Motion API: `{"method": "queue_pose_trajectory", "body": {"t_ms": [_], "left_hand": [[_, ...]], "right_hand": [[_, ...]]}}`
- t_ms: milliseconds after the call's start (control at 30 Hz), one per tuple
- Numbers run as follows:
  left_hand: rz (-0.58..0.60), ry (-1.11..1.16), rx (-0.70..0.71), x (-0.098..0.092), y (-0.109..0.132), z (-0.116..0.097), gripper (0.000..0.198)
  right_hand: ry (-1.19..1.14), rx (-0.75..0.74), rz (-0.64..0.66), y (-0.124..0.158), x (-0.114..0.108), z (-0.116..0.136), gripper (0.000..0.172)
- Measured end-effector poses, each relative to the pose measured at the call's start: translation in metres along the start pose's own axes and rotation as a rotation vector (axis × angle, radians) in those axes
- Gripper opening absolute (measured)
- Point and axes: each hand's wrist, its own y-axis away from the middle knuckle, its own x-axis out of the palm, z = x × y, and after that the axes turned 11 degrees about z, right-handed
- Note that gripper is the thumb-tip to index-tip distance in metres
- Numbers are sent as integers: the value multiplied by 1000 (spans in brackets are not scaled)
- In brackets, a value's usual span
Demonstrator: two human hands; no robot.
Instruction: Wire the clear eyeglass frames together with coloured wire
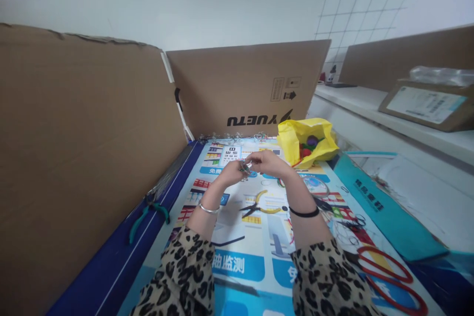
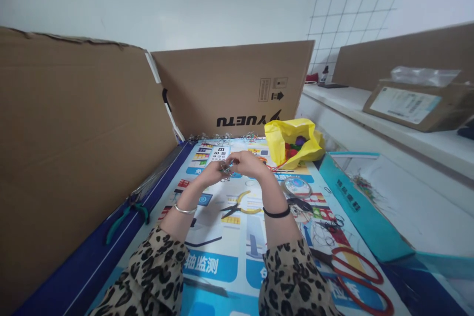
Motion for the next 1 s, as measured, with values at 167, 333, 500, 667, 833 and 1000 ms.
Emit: {"method": "queue_pose_trajectory", "body": {"t_ms": [167,333,500,667,833,1000], "left_hand": [[-43,4,47,-1,1,0,5],[49,100,74,-5,7,-2,20],[231,642,177,-10,18,8,45],[249,1156,164,6,12,27,46],[329,1412,204,27,2,30,61],[143,1505,252,33,-4,26,58]], "right_hand": [[89,4,-17,-4,5,2,25],[88,-1,-39,-4,4,0,18],[-38,48,-78,1,-1,-5,14],[-184,102,-159,5,-8,-8,17],[-258,94,-186,3,-6,-7,23],[-218,124,-182,-4,3,-5,24]]}}
